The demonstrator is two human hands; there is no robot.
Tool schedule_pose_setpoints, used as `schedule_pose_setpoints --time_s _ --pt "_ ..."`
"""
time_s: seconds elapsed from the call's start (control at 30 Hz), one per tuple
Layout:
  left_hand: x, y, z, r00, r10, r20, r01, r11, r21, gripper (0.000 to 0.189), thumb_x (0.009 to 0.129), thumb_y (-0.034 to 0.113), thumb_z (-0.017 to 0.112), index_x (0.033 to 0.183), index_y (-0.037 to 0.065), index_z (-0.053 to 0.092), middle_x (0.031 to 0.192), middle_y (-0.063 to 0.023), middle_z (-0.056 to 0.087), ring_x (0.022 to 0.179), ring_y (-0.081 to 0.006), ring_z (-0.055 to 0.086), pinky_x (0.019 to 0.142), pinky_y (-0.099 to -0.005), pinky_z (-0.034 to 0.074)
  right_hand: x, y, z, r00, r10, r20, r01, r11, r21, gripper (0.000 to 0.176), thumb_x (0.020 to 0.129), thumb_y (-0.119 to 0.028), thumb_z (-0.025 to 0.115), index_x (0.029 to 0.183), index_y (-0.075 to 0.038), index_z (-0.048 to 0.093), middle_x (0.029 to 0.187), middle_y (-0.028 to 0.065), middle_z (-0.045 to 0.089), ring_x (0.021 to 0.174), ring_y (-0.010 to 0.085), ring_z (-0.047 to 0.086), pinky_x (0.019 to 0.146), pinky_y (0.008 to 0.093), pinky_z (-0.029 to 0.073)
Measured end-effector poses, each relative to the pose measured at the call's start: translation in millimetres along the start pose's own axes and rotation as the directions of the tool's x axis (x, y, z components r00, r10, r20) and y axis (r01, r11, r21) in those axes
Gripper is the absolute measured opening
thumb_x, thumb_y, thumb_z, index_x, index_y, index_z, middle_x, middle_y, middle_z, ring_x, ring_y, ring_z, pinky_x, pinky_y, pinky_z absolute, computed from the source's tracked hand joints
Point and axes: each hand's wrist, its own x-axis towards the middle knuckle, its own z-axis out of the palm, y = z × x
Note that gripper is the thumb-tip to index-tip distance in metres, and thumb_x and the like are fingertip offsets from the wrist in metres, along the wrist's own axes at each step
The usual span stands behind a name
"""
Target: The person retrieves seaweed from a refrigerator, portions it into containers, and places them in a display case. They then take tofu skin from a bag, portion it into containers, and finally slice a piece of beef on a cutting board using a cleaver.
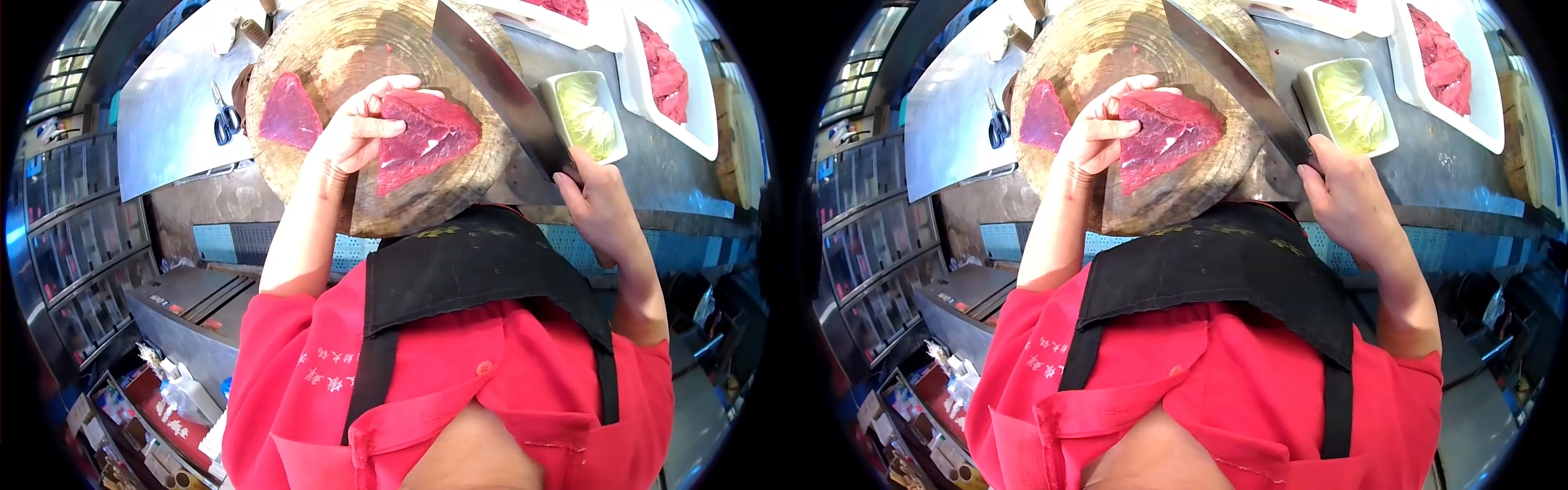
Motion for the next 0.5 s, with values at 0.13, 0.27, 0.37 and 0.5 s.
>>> schedule_pose_setpoints --time_s 0.13,0.27,0.37,0.5 --pt "-1.3 3.3 2.4 1.0 -0.014 0.002 0.013 1.0 0.015 0.055 0.076 -0.01 0.06 0.127 0.002 0.044 0.132 -0.0238 0.046 0.12 -0.0285 0.05 0.1 -0.0379 0.041 0.1 0.2 -0.1 1.0 0.001 0.002 -0.001 1.0 0.013 0.013 0.081 -0.003 0.055 0.081 0.005 0.044 0.068 0.0258 0.05 0.069 0.046 0.049 0.059 0.044 0.04" --pt "-2.2 3.4 -2.3 1.0 -0.005 -0.006 0.006 0.998 0.056 0.055 0.074 -0.012 0.059 0.125 0.003 0.044 0.129 -0.0229 0.048 0.118 -0.0279 0.051 0.098 -0.0372 0.043 0.6 -0.6 -1.5 1.0 0.015 0.012 -0.015 1.0 -0.001 0.013 0.081 -0.003 0.055 0.081 0.005 0.045 0.068 0.026 0.05 0.069 0.0461 0.05 0.06 0.0443 0.04" --pt "-3.1 0.8 -4.9 1.0 0.005 -0.03 -0.003 0.999 0.037 0.055 0.074 -0.013 0.059 0.125 0.003 0.045 0.125 -0.019 0.052 0.115 -0.0247 0.054 0.095 -0.0346 0.046 0.9 -0.6 -2.0 1.0 0.0 0.007 0.0 1.0 -0.003 0.013 0.081 -0.003 0.055 0.081 0.005 0.045 0.068 0.0259 0.051 0.069 0.0459 0.05 0.06 0.0443 0.041" --pt "0.6 7.0 -2.9 0.997 -0.051 -0.051 0.057 0.99 0.132 0.048 0.075 -0.013 0.06 0.12 0.001 0.051 0.115 -0.0108 0.057 0.105 -0.0174 0.058 0.087 -0.0272 0.049 1.0 0.9 -1.0 1.0 0.0 0.006 0.0 1.0 0.007 0.013 0.081 -0.003 0.055 0.081 0.004 0.044 0.068 0.0255 0.051 0.069 0.0455 0.05 0.06 0.0441 0.041"
